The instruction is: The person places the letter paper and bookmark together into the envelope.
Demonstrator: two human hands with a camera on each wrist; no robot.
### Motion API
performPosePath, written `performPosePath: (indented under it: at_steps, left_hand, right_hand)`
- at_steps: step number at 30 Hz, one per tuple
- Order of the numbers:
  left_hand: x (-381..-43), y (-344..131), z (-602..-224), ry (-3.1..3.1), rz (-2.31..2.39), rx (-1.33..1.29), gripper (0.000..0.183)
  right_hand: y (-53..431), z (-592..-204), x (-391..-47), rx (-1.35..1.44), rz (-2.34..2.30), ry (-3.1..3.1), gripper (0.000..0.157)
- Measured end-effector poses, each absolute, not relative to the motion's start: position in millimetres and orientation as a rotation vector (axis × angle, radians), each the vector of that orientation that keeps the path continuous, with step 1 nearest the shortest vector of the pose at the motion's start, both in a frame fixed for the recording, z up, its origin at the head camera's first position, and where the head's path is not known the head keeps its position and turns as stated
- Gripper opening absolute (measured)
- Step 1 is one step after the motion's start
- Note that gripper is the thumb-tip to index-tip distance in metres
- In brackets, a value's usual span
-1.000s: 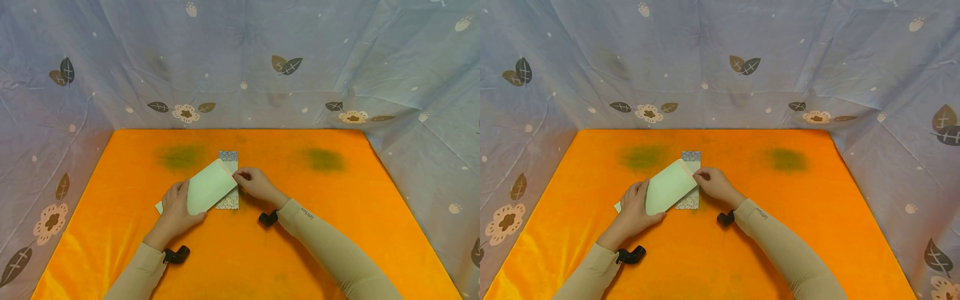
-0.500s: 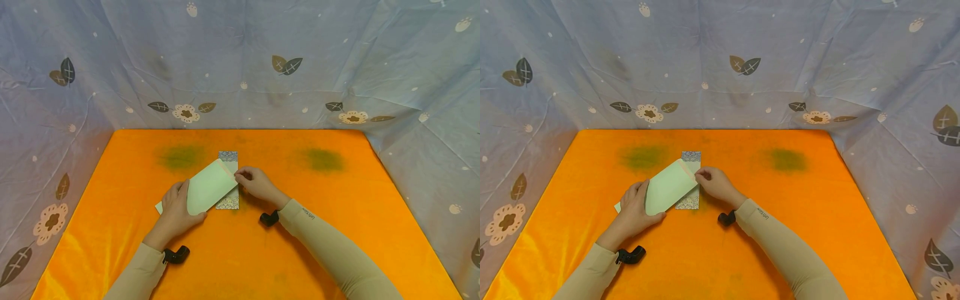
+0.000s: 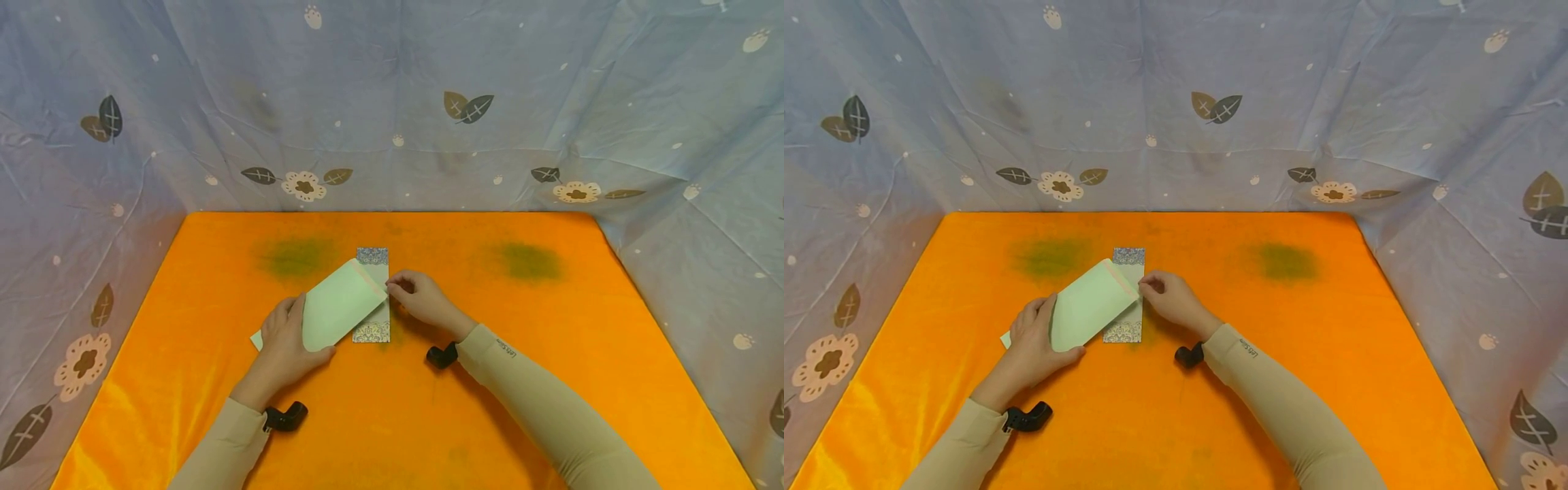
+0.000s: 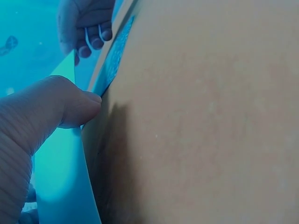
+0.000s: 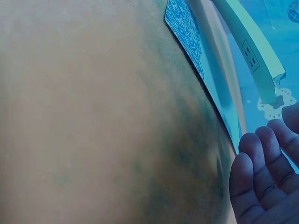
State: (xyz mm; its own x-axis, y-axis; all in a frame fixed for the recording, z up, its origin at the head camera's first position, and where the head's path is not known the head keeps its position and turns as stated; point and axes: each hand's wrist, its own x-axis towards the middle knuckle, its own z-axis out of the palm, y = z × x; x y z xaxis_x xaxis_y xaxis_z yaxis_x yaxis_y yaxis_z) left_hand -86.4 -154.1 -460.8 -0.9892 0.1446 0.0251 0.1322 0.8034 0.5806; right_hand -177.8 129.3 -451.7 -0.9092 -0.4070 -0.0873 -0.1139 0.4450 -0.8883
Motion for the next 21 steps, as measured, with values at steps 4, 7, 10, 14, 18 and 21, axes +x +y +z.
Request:
performPosePath:
  at_steps: [4, 7, 10, 14, 18, 21]
  left_hand:
    - [-85.8, -156.1, -460.5, 2.967, 0.951, 0.216, 0.113]
    - [-85.7, -158.0, -460.7, 2.969, 0.953, 0.207, 0.113]
    - [-85.8, -159.9, -460.5, 2.97, 0.96, 0.194, 0.113]
    - [-85.8, -163.1, -460.2, 2.977, 0.966, 0.18, 0.112]
    - [-85.5, -166.1, -459.3, 2.976, 0.97, 0.175, 0.111]
    - [-85.2, -168.3, -458.7, 2.97, 0.971, 0.17, 0.111]
  right_hand:
    - [129.8, -451.8, -178.7, -0.439, -1.451, 2.414, 0.022]
    - [129.4, -451.5, -179.2, -0.436, -1.448, 2.421, 0.022]
    - [128.4, -451.6, -179.7, -0.431, -1.443, 2.43, 0.023]
    - [126.9, -450.9, -180.3, -0.426, -1.412, 2.48, 0.021]
    - [125.3, -449.8, -181.0, -0.384, -1.348, 2.578, 0.021]
    - [124.0, -449.2, -181.7, -0.328, -1.324, 2.624, 0.024]
